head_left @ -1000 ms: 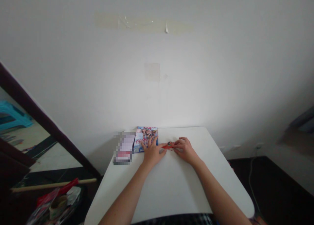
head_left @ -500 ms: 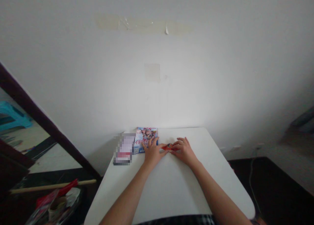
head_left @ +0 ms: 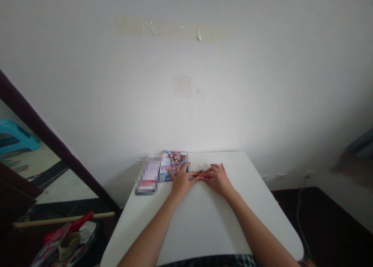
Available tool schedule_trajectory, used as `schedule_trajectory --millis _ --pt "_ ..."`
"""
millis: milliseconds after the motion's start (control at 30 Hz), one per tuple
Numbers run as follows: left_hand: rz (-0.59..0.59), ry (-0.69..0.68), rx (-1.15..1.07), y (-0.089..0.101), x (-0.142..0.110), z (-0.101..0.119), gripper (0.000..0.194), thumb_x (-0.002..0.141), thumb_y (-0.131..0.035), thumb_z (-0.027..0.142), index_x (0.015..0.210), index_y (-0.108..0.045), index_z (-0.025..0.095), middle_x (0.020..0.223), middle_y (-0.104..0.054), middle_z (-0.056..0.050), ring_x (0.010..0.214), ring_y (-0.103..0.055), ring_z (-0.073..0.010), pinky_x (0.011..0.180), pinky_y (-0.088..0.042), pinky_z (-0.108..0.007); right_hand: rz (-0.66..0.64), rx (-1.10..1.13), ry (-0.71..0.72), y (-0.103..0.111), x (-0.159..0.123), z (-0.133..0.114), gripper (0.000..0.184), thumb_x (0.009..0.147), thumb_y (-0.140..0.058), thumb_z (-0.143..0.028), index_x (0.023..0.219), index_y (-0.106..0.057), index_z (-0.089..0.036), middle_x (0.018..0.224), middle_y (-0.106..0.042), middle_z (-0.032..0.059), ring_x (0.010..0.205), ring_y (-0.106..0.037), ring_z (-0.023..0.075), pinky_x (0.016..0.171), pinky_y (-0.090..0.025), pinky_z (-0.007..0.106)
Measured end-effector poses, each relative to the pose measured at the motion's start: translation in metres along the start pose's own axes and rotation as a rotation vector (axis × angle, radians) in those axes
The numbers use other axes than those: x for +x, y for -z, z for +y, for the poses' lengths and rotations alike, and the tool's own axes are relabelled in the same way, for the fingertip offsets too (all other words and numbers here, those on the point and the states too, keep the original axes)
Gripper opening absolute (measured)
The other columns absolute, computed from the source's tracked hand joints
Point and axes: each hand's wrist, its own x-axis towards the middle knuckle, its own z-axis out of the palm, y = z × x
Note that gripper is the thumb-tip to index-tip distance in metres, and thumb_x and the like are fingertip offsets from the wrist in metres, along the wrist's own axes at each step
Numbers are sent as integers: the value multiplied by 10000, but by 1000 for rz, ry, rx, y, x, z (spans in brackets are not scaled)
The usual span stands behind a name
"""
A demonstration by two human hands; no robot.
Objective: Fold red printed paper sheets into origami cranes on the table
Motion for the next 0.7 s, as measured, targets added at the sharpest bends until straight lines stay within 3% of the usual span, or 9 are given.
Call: schedule_trajectory --millis 333,700 --pt "-9 13 6 -1 1 1 229 855 -649 533 1036 -767 460 1511 -505 32 1426 -335 -369 1145 7 -782 -28 -100 -64 -6 1 -3 183 956 -583 -385 1072 -708 -318 1146 -658 51 1261 -501 267 1160 -166 704" --pt "20 25 7 -1 2 9 226 870 -623 531 970 -781 404 1493 -523 11 1421 -331 -372 1130 -26 -798 30 -213 -107 -18 6 -4 206 980 -528 -383 1003 -688 -255 1125 -652 84 1299 -460 312 1126 -139 769"
